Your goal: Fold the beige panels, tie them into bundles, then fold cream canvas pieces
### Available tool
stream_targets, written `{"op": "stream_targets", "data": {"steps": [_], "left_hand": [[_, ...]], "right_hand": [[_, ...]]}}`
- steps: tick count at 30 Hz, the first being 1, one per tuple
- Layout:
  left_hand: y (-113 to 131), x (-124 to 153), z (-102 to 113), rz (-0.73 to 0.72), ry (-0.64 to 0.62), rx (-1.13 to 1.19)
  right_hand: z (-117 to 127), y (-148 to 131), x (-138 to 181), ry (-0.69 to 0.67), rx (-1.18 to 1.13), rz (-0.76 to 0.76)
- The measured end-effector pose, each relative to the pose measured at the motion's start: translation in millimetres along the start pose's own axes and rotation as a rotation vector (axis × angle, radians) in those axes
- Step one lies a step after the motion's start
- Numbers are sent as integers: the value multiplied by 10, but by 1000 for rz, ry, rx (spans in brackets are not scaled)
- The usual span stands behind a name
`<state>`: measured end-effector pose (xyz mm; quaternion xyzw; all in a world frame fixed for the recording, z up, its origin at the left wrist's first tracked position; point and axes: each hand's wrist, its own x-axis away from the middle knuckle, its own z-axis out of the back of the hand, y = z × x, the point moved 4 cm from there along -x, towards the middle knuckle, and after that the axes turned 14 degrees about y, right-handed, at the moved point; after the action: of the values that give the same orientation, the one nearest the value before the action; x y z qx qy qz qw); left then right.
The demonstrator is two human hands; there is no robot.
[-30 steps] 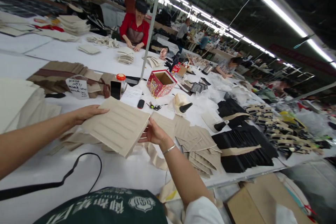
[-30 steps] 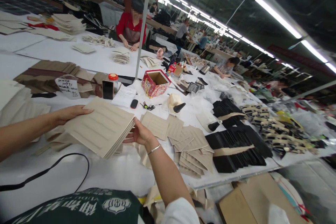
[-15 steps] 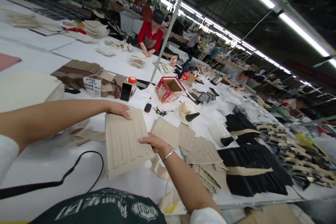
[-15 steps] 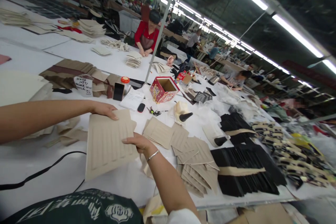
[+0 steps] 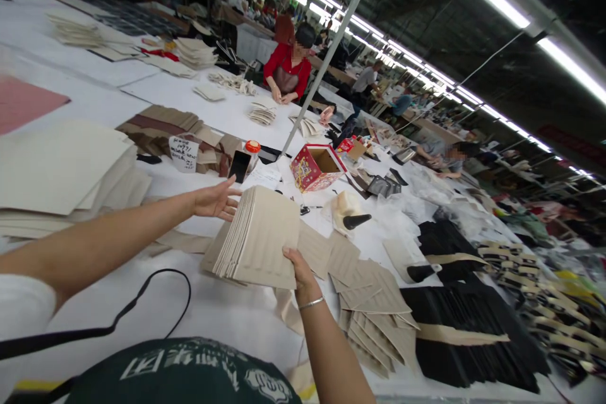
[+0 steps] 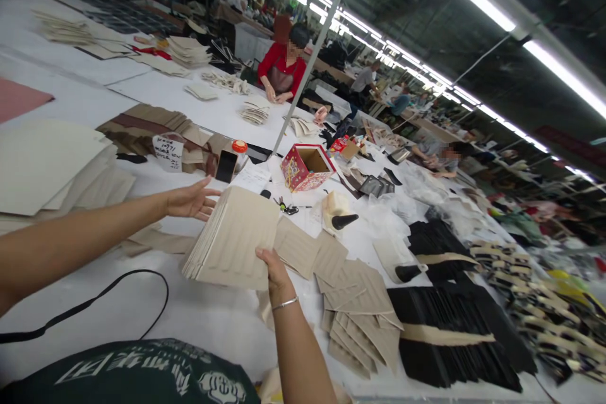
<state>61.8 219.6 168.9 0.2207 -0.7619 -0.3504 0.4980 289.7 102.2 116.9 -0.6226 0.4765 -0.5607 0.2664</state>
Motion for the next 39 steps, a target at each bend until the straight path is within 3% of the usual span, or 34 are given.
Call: {"op": "stream_targets", "data": {"steps": [4, 7, 13, 20, 29, 39], "left_hand": [[-536, 152, -133, 25, 4, 72], [-697, 167, -196, -1, 68, 120], [-770, 71, -73, 11, 169, 15], [-956, -28, 13, 69, 243, -3], [-1014, -93, -8, 72, 310, -9], [-1029, -140, 30, 66, 343, -197]], "right_hand": [[-171, 117, -124, 43, -7, -102], [-348, 218, -202, 69, -41, -128], [-510, 365, -345, 5, -119, -175], [-458, 496, -405, 65, 51, -272], [-368, 501, -459, 124, 129, -267], [-244, 641, -522, 140, 303, -191]]}}
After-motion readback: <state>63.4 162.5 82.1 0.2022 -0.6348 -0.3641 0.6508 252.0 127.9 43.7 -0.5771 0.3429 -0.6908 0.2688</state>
